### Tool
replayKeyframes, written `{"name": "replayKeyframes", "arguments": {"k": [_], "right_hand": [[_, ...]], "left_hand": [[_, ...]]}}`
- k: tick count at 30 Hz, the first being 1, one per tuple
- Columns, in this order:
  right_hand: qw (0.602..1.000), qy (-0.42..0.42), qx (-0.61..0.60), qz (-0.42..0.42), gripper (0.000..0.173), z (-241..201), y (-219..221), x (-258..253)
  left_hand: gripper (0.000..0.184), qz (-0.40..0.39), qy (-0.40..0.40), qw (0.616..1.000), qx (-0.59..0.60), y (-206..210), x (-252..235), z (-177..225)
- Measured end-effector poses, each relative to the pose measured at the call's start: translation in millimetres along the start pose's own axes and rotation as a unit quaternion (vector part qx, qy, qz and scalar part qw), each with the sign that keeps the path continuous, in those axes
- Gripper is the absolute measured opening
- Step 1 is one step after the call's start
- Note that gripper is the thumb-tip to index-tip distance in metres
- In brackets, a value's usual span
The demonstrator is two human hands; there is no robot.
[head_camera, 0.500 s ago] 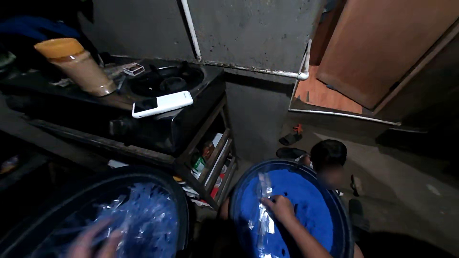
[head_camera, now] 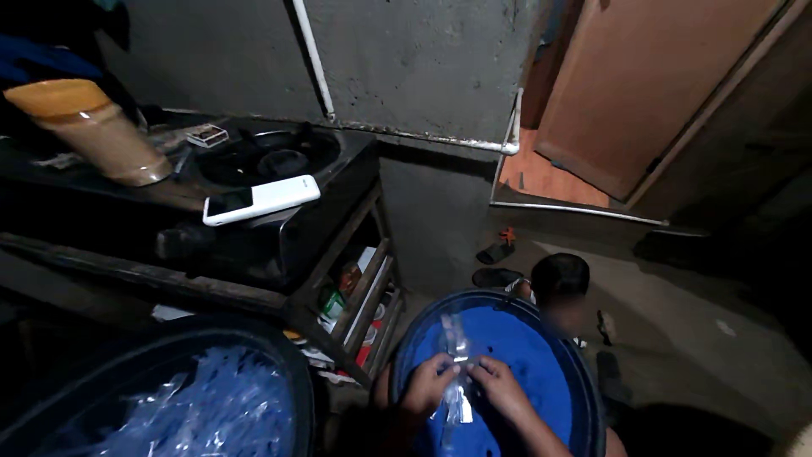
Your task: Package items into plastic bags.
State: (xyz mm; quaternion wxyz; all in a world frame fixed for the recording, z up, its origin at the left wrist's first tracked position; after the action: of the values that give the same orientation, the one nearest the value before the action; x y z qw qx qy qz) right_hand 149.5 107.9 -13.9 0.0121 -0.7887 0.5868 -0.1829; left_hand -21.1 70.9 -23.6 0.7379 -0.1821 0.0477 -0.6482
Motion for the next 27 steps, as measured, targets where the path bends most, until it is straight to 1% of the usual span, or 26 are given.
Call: {"name": "replayKeyframes", "arguments": {"k": [2,5,6,8,9,10,11,12,13,14,15,16,17,18,19,21,22,25,27], "right_hand": [[1.0,-0.006,0.005,0.029,0.026,2,-5,1],[0.997,-0.01,0.056,0.052,0.032,3,-8,2],[0.996,-0.013,0.077,0.052,0.032,2,-10,3],[0.994,-0.012,0.107,0.032,0.029,3,-13,5],[0.993,-0.007,0.118,0.016,0.027,4,-15,6],[0.992,0.0,0.125,-0.003,0.027,4,-16,7],[0.991,0.004,0.131,-0.02,0.026,5,-17,9],[0.99,0.005,0.135,-0.032,0.026,4,-17,11],[0.99,0.004,0.135,-0.033,0.024,3,-16,13],[0.992,0.0,0.126,-0.029,0.023,2,-16,15],[0.994,-0.006,0.108,-0.017,0.022,1,-17,18],[0.997,-0.018,0.08,0.004,0.02,0,-18,20],[0.998,-0.032,0.047,0.029,0.017,-2,-19,22],[0.998,-0.042,0.014,0.052,0.015,-3,-21,23],[0.996,-0.044,-0.018,0.072,0.014,-4,-23,23],[0.989,-0.043,-0.089,0.113,0.015,-6,-30,25],[0.982,-0.044,-0.122,0.135,0.015,-9,-34,26],[0.958,-0.053,-0.194,0.204,0.011,-10,-42,31],[0.943,-0.056,-0.221,0.242,0.011,-9,-49,33]], "left_hand": [[0.026,-0.002,-0.008,1.0,0.0,0,0,5],[0.026,0.011,-0.021,1.0,-0.002,1,0,-1],[0.027,0.014,-0.029,0.999,-0.018,0,0,-4],[0.032,-0.001,-0.047,0.995,-0.089,-2,-1,-9],[0.039,-0.009,-0.051,0.99,-0.13,-3,-1,-8],[0.053,-0.01,-0.047,0.985,-0.165,-3,1,-5],[0.066,-0.002,-0.03,0.984,-0.176,-1,3,-1],[0.074,0.011,-0.002,0.988,-0.154,0,5,3],[0.076,0.018,0.03,0.995,-0.097,3,7,6],[0.075,0.009,0.049,0.998,-0.028,6,8,9],[0.073,-0.015,0.049,0.998,0.036,10,9,12],[0.071,-0.047,0.035,0.995,0.079,13,10,15],[0.071,-0.079,0.011,0.992,0.097,16,9,16],[0.069,-0.103,-0.008,0.99,0.092,19,9,15],[0.061,-0.122,-0.014,0.99,0.073,21,9,13],[0.038,-0.152,0.004,0.988,0.018,23,9,9],[0.032,-0.155,0.015,0.988,0.004,22,9,9],[0.029,-0.135,0.022,0.99,0.022,20,12,7],[0.03,-0.141,0.033,0.989,0.018,17,13,5]]}}
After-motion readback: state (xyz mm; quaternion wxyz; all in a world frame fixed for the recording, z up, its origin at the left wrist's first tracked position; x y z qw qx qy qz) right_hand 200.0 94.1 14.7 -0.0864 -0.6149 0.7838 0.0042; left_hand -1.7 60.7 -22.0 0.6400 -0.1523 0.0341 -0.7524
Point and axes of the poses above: each hand's wrist, its own x-axis away from the middle knuckle, its own y-axis out of the palm, z = x × y, the point moved 2 cm from there along -x, towards the middle knuckle, and after that the axes turned 11 degrees about z, right-handed, at the moved point
